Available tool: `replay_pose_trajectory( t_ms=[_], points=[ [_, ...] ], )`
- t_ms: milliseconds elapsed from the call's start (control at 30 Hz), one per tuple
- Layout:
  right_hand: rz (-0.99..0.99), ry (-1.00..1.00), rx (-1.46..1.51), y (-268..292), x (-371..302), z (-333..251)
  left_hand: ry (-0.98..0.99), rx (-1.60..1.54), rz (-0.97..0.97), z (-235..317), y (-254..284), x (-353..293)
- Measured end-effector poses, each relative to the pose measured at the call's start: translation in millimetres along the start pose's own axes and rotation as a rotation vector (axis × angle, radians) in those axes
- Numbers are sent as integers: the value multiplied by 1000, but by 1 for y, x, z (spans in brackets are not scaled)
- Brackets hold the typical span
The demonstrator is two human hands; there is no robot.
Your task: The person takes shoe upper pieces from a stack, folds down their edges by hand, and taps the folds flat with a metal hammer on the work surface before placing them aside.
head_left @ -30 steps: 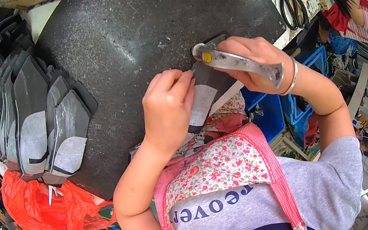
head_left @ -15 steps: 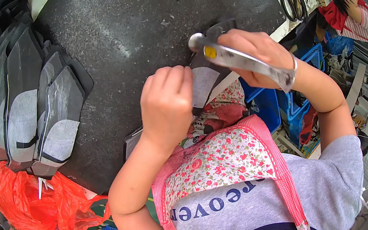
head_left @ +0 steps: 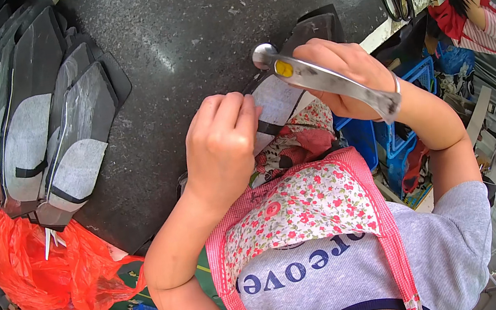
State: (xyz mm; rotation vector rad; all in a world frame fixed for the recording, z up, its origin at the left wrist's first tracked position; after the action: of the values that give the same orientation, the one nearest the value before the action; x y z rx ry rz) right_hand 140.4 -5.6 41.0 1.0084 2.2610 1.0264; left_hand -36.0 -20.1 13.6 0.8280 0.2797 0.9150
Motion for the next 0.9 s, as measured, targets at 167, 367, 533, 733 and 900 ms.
replay_pose_trajectory(
  t_ms=[167, 367, 533, 733, 900],
  points=[
    [-209, -59, 46, -18, 5, -10, -86, 5, -49, -3, -3, -3],
    [-163, -17, 22, -16, 7, -17, 331, -415, -32, -29, 3, -22],
    [-30, 40, -40, -14, 9, -26, 57, -4, 116, -7, 2, -35],
    [-232, -61, 36, -39, 3, -20, 160, -118, 111, -13, 9, -45],
    [-182, 57, -52, -34, 8, -38, 51, 51, 175, -8, 2, -60]
  ],
)
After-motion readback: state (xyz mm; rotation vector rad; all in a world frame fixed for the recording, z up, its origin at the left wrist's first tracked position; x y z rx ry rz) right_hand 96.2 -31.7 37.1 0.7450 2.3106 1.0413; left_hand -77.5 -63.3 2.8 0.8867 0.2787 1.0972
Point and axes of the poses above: each hand's wrist, its own x-axis towards the middle knuckle, its own y-axis out of the back of the hand, z = x × y, the point moved 5 cm from there along x, towards the middle knuckle, and after that the axes turned 6 degrees about -z, right-handed, at the moved point
